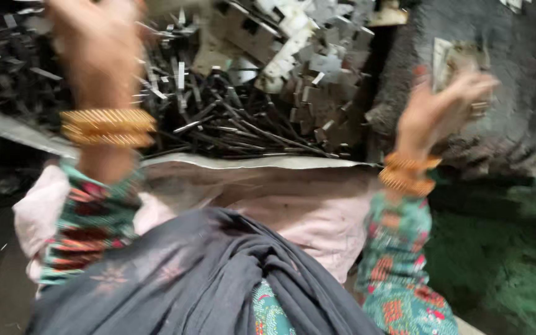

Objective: The person repeatedly picks up metal plates and rods from a large pile, inserts the rods into the plates, and places the assembled units onto a nearby surface. The task continues in a repetitive loop throughout the clip.

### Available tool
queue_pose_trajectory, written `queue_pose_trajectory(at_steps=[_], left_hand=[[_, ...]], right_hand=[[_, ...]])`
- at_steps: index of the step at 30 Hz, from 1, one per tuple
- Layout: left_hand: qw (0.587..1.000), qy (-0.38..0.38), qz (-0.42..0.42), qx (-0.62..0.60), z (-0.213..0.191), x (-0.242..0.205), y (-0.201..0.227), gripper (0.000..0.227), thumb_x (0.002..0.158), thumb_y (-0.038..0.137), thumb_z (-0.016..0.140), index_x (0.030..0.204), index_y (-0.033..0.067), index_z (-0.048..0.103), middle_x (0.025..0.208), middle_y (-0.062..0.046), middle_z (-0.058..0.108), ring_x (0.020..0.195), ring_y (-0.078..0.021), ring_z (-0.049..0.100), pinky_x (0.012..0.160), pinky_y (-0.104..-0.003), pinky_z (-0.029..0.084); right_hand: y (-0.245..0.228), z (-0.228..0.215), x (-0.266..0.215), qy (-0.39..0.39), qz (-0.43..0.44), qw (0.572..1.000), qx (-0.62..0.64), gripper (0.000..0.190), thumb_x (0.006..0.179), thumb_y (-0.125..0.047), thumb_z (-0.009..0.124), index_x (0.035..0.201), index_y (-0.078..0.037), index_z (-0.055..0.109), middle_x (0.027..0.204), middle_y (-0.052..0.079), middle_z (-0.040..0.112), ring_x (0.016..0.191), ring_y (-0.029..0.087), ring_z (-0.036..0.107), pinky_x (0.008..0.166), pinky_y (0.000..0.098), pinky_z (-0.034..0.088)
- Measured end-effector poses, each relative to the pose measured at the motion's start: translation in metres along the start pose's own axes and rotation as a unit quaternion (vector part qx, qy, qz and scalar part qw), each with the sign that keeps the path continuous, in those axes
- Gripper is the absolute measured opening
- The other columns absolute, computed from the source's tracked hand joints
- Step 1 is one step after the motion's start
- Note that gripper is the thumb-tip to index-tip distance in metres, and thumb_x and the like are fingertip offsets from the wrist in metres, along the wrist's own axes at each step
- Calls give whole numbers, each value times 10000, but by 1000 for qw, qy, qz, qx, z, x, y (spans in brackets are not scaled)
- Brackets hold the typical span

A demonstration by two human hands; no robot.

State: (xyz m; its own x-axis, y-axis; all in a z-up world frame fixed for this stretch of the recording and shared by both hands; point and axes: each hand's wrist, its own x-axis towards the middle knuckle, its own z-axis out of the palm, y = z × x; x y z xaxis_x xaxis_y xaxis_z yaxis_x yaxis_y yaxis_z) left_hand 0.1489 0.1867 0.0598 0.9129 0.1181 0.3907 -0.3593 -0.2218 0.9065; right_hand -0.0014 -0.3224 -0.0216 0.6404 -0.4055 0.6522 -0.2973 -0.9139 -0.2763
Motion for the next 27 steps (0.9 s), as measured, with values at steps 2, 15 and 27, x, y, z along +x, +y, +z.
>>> queue_pose_trajectory(at_steps=[2, 15, 27], left_hand=[[968, -32, -136, -209, 34, -67, 28, 191, 841, 15, 710, 1019, 38, 647, 846, -60, 676, 719, -154, 635, 624, -298, 523], [951, -29, -279, -128, 27, -191, -23, 156, 1004, 92, 630, 1155, 54, 621, 1019, -18, 685, 836, -87, 662, 660, -245, 513], [937, -83, 31, 338, 130, -12, -50, 252, 988, 337, 721, 1099, 110, 717, 1102, -93, 676, 1086, -280, 625, 911, -407, 501]], right_hand=[[-86, -8, -42, -163, 115, 901, 386, 585, 1006, -279, 759, 1447, -9, 486, 1350, 234, 485, 1222, 337, 530, 1051, 438, 421], [-273, 38, -65, -382, -168, 909, 21, 305, 909, -339, 740, 947, -39, 705, 1023, 168, 610, 916, 376, 644, 731, 503, 536], [-290, 65, -82, -188, -216, 954, 87, 157, 844, -7, 699, 979, -50, 631, 1036, 117, 603, 1016, 333, 657, 805, 437, 570]])
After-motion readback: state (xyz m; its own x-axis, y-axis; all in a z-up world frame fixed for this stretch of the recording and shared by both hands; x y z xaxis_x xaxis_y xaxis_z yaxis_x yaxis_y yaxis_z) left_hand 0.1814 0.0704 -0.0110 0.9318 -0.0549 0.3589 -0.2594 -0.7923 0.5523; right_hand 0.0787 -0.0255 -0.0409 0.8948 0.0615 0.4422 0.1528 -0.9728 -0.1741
